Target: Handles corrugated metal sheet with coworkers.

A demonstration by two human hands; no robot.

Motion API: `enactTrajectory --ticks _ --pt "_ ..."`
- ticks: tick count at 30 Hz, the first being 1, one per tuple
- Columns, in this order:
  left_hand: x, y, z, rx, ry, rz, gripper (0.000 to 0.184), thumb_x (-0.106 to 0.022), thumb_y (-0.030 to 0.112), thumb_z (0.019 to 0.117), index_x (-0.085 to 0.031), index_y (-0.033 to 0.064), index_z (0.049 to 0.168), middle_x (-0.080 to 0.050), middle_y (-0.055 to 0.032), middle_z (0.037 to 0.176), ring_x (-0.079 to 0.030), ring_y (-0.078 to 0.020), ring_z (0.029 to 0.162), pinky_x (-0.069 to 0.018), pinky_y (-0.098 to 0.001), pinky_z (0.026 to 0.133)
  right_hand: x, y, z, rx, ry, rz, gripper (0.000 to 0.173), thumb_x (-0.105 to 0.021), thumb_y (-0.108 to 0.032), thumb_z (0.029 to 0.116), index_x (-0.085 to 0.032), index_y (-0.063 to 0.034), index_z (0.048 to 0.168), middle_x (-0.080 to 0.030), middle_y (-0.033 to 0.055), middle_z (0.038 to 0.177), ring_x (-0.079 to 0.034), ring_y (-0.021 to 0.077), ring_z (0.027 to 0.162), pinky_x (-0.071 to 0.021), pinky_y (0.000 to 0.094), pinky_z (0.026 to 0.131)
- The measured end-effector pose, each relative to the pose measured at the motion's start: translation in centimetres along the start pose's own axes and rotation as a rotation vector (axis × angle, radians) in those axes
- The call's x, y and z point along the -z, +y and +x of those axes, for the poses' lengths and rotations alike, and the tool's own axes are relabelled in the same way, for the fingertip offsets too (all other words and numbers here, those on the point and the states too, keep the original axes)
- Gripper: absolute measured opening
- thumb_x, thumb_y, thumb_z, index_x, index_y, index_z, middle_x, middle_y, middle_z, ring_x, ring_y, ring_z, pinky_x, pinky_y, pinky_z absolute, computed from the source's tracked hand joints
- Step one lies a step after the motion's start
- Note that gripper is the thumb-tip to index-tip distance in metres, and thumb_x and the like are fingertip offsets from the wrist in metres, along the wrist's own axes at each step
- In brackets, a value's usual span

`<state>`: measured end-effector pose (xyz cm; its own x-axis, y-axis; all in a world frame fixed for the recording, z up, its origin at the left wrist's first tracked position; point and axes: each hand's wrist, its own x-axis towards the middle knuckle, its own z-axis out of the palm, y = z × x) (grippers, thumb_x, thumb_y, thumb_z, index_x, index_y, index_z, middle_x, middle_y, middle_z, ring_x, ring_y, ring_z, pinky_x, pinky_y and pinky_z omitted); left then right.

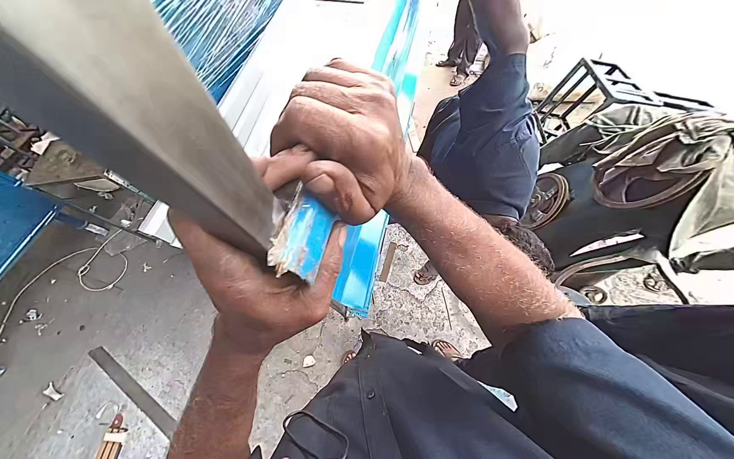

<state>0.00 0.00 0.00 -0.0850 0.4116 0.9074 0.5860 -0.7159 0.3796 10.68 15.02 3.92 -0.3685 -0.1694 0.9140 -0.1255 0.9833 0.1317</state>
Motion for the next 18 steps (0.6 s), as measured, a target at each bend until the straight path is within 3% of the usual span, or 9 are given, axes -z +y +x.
enactTrajectory --ticks 3,8,10,18 --pt "0.40 -0.31 -0.47 0.004 0.012 0.098 0.087 -0.086 0.016 0.0771 -0.033 0.0075 0.145 -0.060 0.0002 0.135 -0.059 -0.0164 0.128 -0.0511 -0.0423 0.110 -0.17 0.10 -0.20 -0.018 0.002 0.003 0.054 -0.037 -0.046 0.1006 -0.069 -0.0081 0.079 -0.062 0.0051 0.066 -0.061 0.0205 0.066 -0.0427 0.0390 0.062" --pt "0.51 -0.46 -0.64 0.024 0.044 0.155 0.088 -0.089 0.024 0.0767 -0.036 -0.0021 0.142 -0.063 -0.0027 0.128 -0.062 -0.0121 0.122 -0.0518 -0.0353 0.109 -0.15 -0.35 -0.09 -0.009 0.025 0.003 0.044 -0.048 -0.042 0.0943 -0.070 -0.0091 0.076 -0.060 0.0028 0.064 -0.060 0.0187 0.066 -0.0428 0.0373 0.060" --pt "0.43 -0.32 -0.44 0.015 0.042 0.161 0.084 -0.088 0.025 0.0774 -0.038 -0.0001 0.140 -0.063 0.0002 0.126 -0.062 -0.0088 0.121 -0.0516 -0.0310 0.109 -0.31 -0.16 -0.27 0.009 0.019 0.017 0.044 -0.046 -0.041 0.0967 -0.071 -0.0095 0.078 -0.061 0.0017 0.066 -0.061 0.0175 0.068 -0.0447 0.0368 0.062" --pt "0.27 -0.58 -0.34 -0.008 0.026 0.106 0.086 -0.088 0.024 0.0772 -0.037 0.0075 0.145 -0.064 0.0043 0.131 -0.062 -0.0103 0.124 -0.0511 -0.0316 0.111 -0.74 0.37 -0.61 0.028 0.019 0.016 0.053 -0.036 -0.043 0.1027 -0.070 -0.0069 0.082 -0.062 0.0052 0.068 -0.062 0.0210 0.068 -0.0457 0.0386 0.062"
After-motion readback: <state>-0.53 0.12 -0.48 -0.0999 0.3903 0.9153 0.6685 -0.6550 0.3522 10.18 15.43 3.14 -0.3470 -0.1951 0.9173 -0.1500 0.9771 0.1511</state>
